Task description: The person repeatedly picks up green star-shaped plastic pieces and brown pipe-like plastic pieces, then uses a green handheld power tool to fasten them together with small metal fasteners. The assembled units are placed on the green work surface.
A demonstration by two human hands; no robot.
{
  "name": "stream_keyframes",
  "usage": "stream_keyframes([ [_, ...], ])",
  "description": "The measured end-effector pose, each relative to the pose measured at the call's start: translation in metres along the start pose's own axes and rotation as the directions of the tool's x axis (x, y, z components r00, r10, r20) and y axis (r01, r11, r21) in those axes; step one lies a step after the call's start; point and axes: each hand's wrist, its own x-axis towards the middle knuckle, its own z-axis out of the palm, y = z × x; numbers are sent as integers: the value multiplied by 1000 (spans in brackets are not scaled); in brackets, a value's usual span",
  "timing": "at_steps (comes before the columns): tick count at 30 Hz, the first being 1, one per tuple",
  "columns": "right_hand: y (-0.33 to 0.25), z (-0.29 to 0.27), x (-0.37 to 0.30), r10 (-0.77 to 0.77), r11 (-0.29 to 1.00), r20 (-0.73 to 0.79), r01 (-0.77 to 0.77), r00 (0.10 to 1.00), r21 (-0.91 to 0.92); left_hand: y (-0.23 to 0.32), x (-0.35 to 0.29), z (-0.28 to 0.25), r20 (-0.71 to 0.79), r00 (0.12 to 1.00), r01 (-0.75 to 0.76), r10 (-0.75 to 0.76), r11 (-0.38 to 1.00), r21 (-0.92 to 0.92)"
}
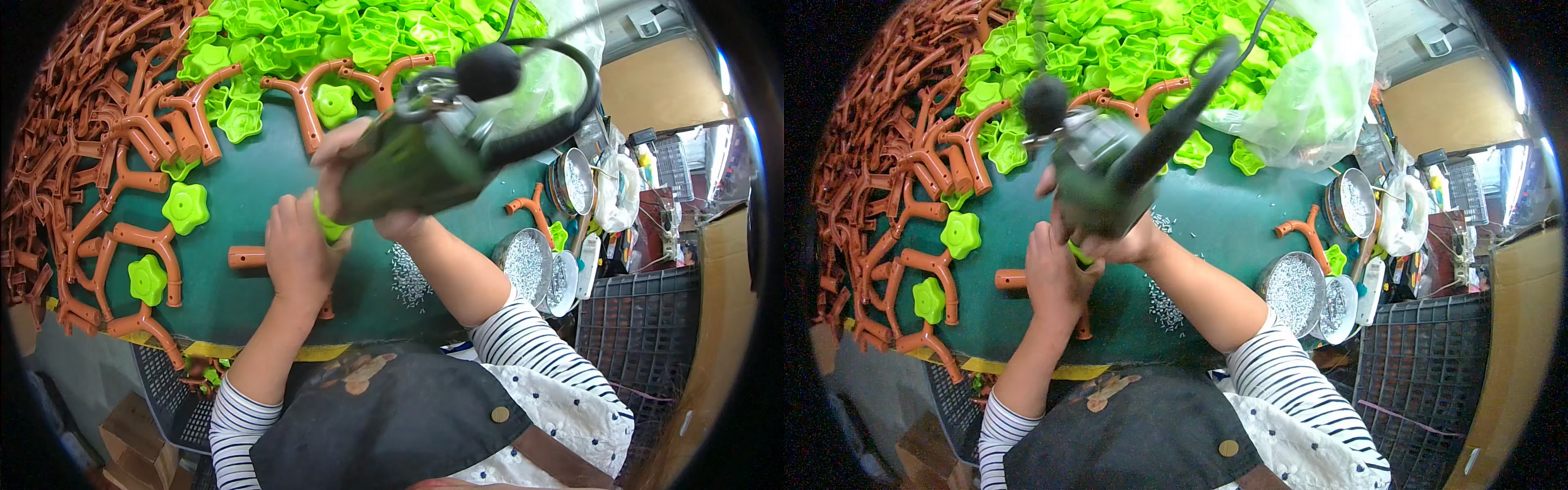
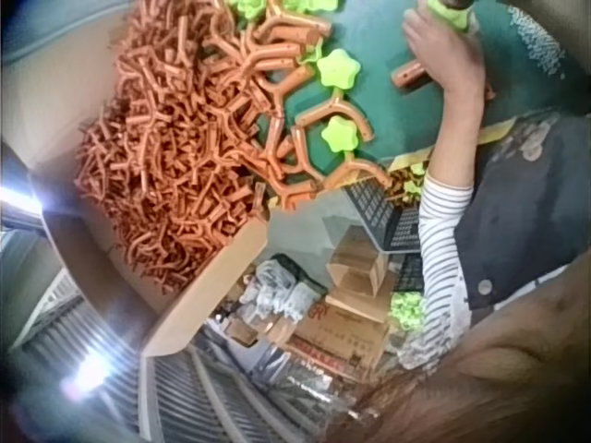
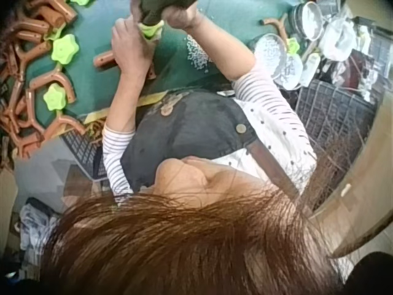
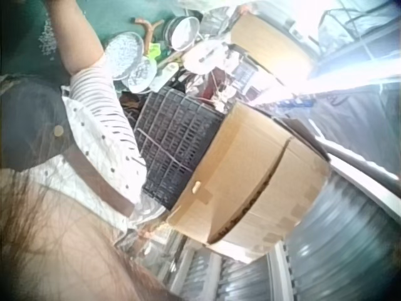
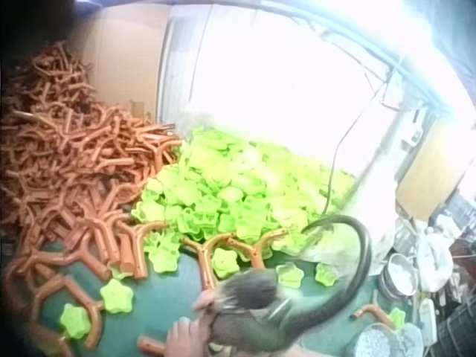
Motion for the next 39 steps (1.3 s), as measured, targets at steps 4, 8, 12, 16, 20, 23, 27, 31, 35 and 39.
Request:
stream_keyframes([
  [4, 6, -21, -3, -70, 997, -375, 72, 924, -7, -1, 2, -4, -65, 996, -51, 56, 997, 64],
  [8, 12, -45, 7, -236, 964, -409, 161, 882, -209, 10, -7, -8, 53, 997, -53, 52, 998, 24],
  [12, 45, -50, 12, -197, 980, -417, 192, 887, -56, 13, -2, -18, 85, 993, -86, 86, 996, -7],
  [16, 42, -33, 16, -136, 987, -434, 160, 891, 18, -17, 15, -25, -44, 988, -147, 146, 989, -23],
  [20, 3, -1, 20, -82, 997, -293, 81, 952, -16, -28, 25, -36, -126, 976, -186, 177, 980, -68],
  [23, -11, 20, 16, -66, 997, -223, 73, 973, 24, -36, 15, -49, -105, 986, -151, 133, 971, -185],
  [27, -18, 43, 12, -25, 996, -168, 40, 985, 84, -48, -3, -62, -113, 987, -137, 111, 955, -264],
  [31, -22, 59, 5, 25, 995, -60, -19, 998, 97, -57, -19, -72, -81, 987, -153, 135, 952, -267],
  [35, -19, 69, -2, 73, 993, 32, -75, 997, 96, -62, -30, -75, -105, 979, -196, 176, 954, -226],
  [39, -14, 74, -6, 94, 991, 41, -97, 995, 89, -71, -33, -74, 28, 976, -203, 214, 955, -217],
])
